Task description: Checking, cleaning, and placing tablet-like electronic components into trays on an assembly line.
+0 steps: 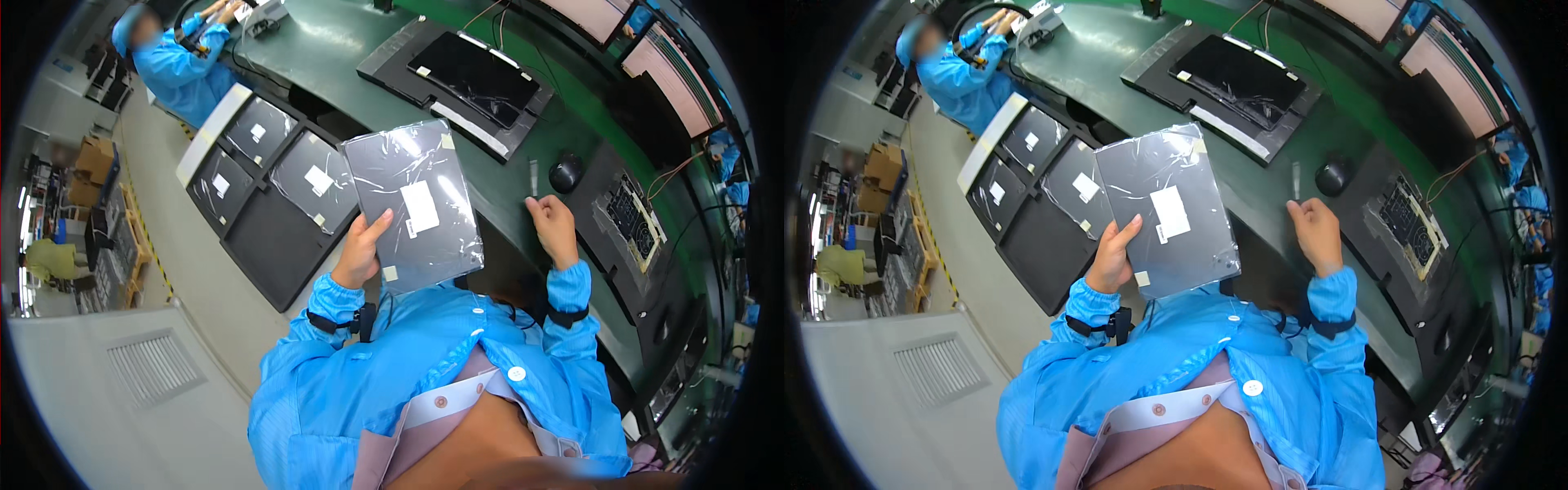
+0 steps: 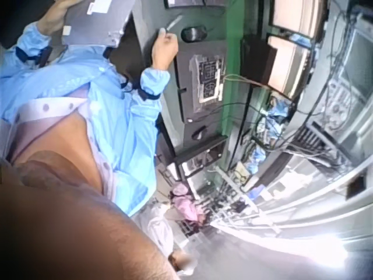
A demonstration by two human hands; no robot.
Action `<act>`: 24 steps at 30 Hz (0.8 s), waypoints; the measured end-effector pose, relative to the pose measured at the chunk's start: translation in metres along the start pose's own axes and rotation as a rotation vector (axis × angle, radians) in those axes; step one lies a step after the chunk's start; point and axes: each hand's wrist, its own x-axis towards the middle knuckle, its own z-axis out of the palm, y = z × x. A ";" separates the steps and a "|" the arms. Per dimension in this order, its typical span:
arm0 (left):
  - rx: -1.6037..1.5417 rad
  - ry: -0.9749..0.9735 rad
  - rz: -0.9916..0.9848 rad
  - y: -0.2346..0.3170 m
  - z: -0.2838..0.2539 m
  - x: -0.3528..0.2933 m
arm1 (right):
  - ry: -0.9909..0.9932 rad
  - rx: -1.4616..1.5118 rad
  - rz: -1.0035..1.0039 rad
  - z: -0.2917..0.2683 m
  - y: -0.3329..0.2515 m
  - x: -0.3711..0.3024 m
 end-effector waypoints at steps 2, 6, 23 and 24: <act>-0.038 -0.019 -0.001 -0.012 0.013 -0.001 | 0.027 0.737 0.070 0.008 -0.016 -0.032; -0.075 -0.080 0.030 -0.033 0.032 0.013 | 0.029 0.427 -0.426 0.047 -0.075 -0.081; 0.003 -0.193 0.151 -0.032 0.057 0.016 | 0.160 0.412 -0.499 0.072 -0.090 -0.073; 0.007 -0.196 0.147 -0.031 0.056 0.014 | 0.104 0.408 -0.514 0.071 -0.090 -0.072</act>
